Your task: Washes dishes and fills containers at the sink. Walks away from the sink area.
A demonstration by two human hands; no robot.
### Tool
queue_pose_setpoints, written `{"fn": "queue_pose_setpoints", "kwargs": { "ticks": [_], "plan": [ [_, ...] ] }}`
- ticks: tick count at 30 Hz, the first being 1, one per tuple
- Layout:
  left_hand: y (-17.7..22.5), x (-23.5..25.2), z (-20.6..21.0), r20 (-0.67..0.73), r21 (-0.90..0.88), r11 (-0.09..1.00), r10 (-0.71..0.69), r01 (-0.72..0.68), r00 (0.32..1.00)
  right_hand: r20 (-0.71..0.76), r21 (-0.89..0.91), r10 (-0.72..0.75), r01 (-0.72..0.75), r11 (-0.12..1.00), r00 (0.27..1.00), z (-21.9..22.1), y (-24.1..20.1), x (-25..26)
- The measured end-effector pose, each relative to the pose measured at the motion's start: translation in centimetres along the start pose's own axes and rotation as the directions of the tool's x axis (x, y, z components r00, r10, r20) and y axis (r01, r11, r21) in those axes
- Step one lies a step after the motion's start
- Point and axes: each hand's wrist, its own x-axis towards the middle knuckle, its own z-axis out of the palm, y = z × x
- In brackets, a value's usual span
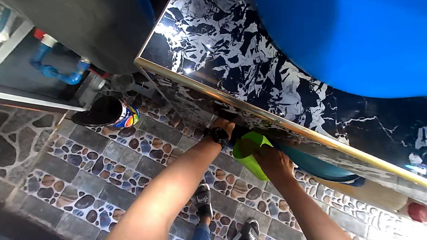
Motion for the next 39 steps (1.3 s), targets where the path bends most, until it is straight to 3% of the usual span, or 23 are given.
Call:
{"fn": "queue_pose_setpoints", "kwargs": {
  "ticks": [7,13,20,27,32,35,37,39],
  "plan": [
    [0.1,0.3,0.2,0.039,0.043,0.998,-0.042,0.041,0.998,0.022,-0.049,-0.006,0.008,0.999,1.0,-0.6,-1.3,-0.4],
    [0.0,0.1,-0.1,-0.016,-0.144,0.987,-0.076,0.073,0.997,-0.043,-0.052,-0.071,0.068,0.996,0.997,-0.5,-1.7,-0.6],
    [0.7,-0.3,-0.9,0.097,0.035,0.997,-0.073,0.07,0.993,0.015,-0.091,-0.023,0.024,0.996,1.0,-1.2,-2.7,-0.1],
    [1.5,-0.4,-1.5,0.18,0.103,0.989,-0.122,0.105,0.976,0.091,-0.145,-0.023,0.036,0.989,0.996,-2.7,-4.3,-0.3],
    [0.8,-0.2,-0.7,0.09,0.007,0.994,-0.106,0.106,0.99,-0.065,-0.09,-0.103,0.097,0.991,0.993,-1.2,-4.1,0.1],
    [1.2,-0.3,-0.7,0.048,-0.091,0.98,-0.171,0.175,0.984,0.023,-0.127,-0.037,0.04,0.991,0.999,-2.2,-5.4,0.5],
    [1.5,-0.5,-1.1,0.096,-0.049,0.981,-0.182,0.187,0.979,0.028,-0.149,-0.032,0.036,0.988,0.999,-2.3,-5.9,0.6],
    [1.5,-0.3,-1.4,0.19,0.101,0.987,-0.143,0.125,0.971,0.035,-0.14,-0.035,0.04,0.989,0.999,-2.4,-6.3,0.6]
  ]
}}
